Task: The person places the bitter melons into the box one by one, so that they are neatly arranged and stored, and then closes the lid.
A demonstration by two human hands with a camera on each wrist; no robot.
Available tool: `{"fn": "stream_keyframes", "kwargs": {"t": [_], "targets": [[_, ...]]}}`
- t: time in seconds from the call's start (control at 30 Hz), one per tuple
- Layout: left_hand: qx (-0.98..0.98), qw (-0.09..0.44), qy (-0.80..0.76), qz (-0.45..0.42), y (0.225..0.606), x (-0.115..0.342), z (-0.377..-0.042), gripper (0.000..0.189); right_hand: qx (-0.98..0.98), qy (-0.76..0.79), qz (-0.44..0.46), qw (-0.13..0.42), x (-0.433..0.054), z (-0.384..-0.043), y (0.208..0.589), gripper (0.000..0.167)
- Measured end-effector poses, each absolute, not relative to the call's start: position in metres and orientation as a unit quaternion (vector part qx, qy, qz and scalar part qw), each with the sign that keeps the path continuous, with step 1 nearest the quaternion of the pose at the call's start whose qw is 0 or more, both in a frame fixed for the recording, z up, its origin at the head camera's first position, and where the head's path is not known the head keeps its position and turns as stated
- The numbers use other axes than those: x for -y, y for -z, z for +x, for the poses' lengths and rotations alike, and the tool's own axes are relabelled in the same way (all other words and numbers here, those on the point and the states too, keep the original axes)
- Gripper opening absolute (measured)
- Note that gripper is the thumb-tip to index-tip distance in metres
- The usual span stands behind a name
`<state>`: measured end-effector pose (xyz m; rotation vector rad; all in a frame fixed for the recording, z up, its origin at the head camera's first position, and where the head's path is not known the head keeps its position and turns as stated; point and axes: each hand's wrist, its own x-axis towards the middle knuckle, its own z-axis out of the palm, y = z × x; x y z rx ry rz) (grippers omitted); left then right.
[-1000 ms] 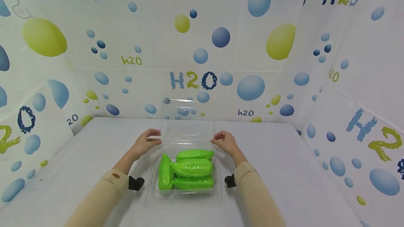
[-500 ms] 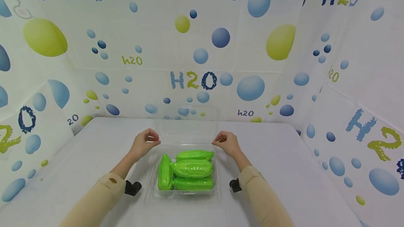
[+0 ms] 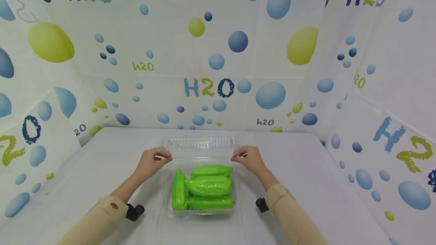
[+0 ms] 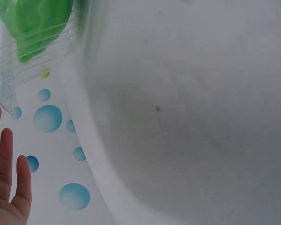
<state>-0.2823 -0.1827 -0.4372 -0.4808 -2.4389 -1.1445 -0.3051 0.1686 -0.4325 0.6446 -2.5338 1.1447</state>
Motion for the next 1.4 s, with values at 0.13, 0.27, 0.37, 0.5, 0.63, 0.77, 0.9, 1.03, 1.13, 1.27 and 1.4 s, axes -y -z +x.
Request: {"fn": "stream_keyframes", "kwargs": {"t": [0.13,0.27,0.37,0.5,0.63,0.77,0.9,1.03,1.13,1.27,1.4], "targets": [[0.875,0.212,0.394,-0.183,0.438,0.184,-0.279,0.020,0.884,-0.370,0.240,0.153,-0.172,-0.303,0.435,0.008],[0.871,0.216,0.399,-0.190,0.440,0.186,-0.276,0.018,0.885,-0.372,0.241,0.144,-0.175,-0.299,0.436,0.011],[0.871,0.214,0.397,-0.197,0.441,0.188,-0.274,0.016,0.887,-0.379,0.231,0.127,-0.176,-0.294,0.436,0.018],[0.873,0.199,0.402,-0.190,0.442,0.190,-0.270,0.020,0.887,-0.379,0.242,0.107,-0.177,-0.287,0.435,0.022],[0.877,0.181,0.408,-0.178,0.441,0.190,-0.265,0.016,0.884,-0.375,0.262,0.096,-0.179,-0.279,0.434,0.025],[0.882,0.172,0.401,-0.176,0.438,0.189,-0.259,0.016,0.885,-0.373,0.266,0.084,-0.182,-0.273,0.436,0.029],[0.885,0.150,0.408,-0.163,0.436,0.187,-0.253,0.018,0.882,-0.394,0.253,0.045,-0.182,-0.267,0.437,0.035],[0.886,0.123,0.419,-0.153,0.436,0.186,-0.245,0.023,0.874,-0.429,0.229,-0.010,-0.182,-0.257,0.436,0.040],[0.888,0.099,0.423,-0.149,0.436,0.187,-0.239,0.030,0.869,-0.445,0.216,-0.033,-0.183,-0.249,0.434,0.045],[0.884,0.060,0.446,-0.129,0.433,0.185,-0.229,0.040,0.861,-0.468,0.192,-0.054,-0.184,-0.235,0.431,0.053],[0.863,0.021,0.497,-0.087,0.429,0.183,-0.214,0.049,0.839,-0.509,0.167,-0.097,-0.184,-0.221,0.427,0.058]]}}
